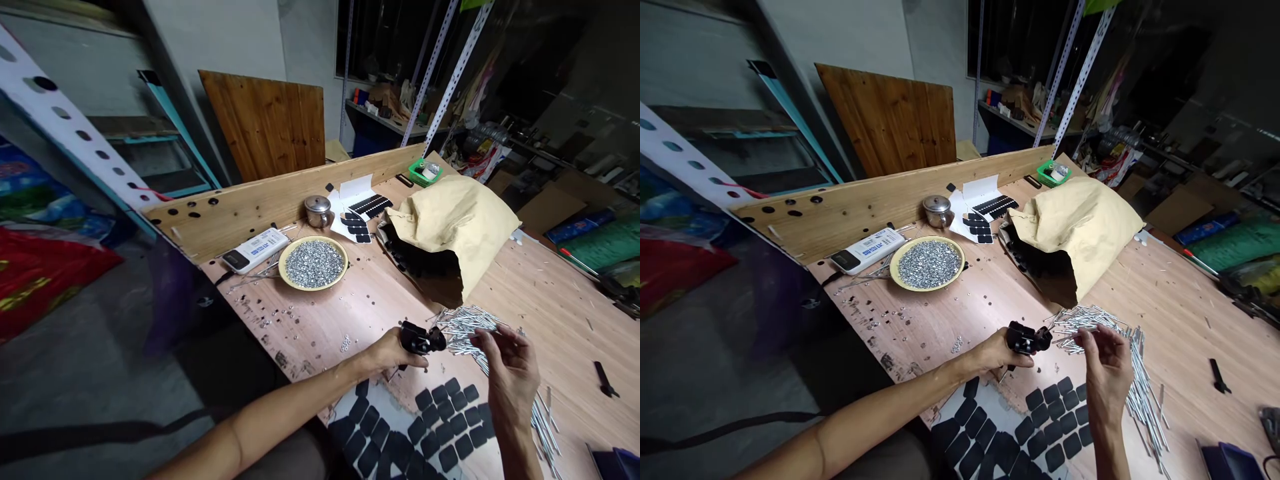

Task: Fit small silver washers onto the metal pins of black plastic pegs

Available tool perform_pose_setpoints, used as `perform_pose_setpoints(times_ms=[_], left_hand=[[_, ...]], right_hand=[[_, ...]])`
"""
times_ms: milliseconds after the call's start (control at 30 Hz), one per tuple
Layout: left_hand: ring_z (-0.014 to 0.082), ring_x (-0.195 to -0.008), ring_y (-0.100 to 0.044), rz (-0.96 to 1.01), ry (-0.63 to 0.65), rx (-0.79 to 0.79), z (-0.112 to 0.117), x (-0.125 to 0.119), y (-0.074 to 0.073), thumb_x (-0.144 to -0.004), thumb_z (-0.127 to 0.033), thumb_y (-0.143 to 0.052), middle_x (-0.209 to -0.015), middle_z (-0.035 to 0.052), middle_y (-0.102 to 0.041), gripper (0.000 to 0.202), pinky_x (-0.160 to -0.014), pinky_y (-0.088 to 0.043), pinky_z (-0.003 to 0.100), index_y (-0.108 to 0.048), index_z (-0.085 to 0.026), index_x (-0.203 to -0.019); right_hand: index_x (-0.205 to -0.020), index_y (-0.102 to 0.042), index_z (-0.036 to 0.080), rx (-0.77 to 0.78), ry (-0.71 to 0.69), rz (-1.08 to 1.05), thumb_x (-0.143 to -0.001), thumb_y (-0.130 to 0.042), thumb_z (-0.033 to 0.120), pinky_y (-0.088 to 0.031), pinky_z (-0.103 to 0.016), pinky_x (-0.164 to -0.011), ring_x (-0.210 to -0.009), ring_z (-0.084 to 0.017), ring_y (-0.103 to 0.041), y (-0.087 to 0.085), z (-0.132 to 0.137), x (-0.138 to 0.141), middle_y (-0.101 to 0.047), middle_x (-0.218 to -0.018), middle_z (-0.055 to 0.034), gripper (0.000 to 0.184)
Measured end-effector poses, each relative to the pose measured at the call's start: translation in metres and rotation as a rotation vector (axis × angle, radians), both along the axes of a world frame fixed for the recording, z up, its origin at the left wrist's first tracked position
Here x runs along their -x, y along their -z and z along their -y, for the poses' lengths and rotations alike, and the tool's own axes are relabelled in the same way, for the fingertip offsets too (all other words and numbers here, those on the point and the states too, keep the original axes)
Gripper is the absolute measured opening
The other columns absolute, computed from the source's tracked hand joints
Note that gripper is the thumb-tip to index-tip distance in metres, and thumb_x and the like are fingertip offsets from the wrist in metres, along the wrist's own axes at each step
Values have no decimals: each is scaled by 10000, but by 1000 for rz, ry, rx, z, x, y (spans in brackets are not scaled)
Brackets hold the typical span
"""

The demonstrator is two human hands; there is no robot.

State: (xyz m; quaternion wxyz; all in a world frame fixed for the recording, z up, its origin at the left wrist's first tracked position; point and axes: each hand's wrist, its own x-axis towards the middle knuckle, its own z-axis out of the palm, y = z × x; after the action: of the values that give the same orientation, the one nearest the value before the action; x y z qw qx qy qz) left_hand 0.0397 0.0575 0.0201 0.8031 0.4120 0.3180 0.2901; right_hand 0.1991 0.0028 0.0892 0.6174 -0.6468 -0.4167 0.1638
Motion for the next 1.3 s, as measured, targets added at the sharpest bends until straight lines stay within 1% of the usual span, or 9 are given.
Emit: perform_pose_setpoints(times_ms=[100,300,600,700,900,1033,1133,1200,1300], left_hand=[[139,-704,-570,0,3,-42,2,-2,-1,-466,-115,-783,-678,-22,-634,309,-659,-443,232,-692,-135,-760],[129,-678,-551,-16,12,-61,3,-1,-5,-486,-91,-748,-660,-27,-618,248,-643,-429,226,-684,-131,-722],[166,-761,-584,-5,20,-85,6,-2,-4,-503,-103,-743,-739,0,-664,351,-719,-435,267,-717,-131,-852],[179,-791,-595,-31,15,-117,5,-2,-3,-514,-100,-738,-766,8,-679,356,-737,-440,274,-721,-131,-868],[203,-848,-614,-46,-9,-130,2,-2,2,-528,-132,-758,-824,16,-704,403,-778,-459,293,-720,-149,-929],[203,-857,-619,-10,-61,-173,4,1,3,-559,-190,-773,-845,33,-702,374,-762,-466,279,-713,-134,-924],[208,-844,-621,-22,-97,-186,6,1,-1,-518,-217,-808,-808,36,-702,383,-768,-468,284,-714,-125,-878],[209,-829,-620,14,-97,-164,6,1,-4,-456,-234,-841,-794,37,-700,437,-769,-472,292,-709,-127,-859],[183,-772,-615,149,-91,-66,2,2,-6,-425,-301,-861,-796,50,-688,457,-778,-473,303,-696,-117,-809]], right_hand=[[-905,-574,177,11,-15,23,-638,-766,359,-556,-341,-672,-673,-168,-677,-3,9,11,-692,-765,-18,376],[-882,-561,173,-117,52,64,-685,-741,318,-558,-358,-704,-691,-172,-686,-2,17,15,-700,-779,-19,304],[-825,-580,194,56,-49,187,-676,-731,376,-501,-394,-811,-825,-195,-657,11,13,0,-692,-812,-34,279],[-827,-586,199,21,-82,207,-702,-706,388,-508,-375,-771,-802,-193,-656,15,10,2,-684,-790,-30,257],[-870,-649,233,84,-285,525,-809,-586,414,-503,-341,-725,-840,-193,-637,19,2,-5,-685,-883,-36,201],[-921,-672,226,170,-203,879,-883,-470,396,-466,-354,-718,-840,-212,-597,41,-16,-39,-673,-908,-63,266],[-805,-692,204,331,-227,1245,-881,-447,219,-402,-349,-631,-739,-226,-545,66,-31,-52,-659,-813,-93,257],[-717,-679,197,379,-277,1336,-835,-445,95,-371,-347,-615,-727,-231,-535,80,-38,-50,-652,-778,-103,281],[-621,-624,192,336,-312,1326,-782,-449,20,-371,-343,-630,-718,-225,-545,92,-46,-44,-642,-732,-100,294]])
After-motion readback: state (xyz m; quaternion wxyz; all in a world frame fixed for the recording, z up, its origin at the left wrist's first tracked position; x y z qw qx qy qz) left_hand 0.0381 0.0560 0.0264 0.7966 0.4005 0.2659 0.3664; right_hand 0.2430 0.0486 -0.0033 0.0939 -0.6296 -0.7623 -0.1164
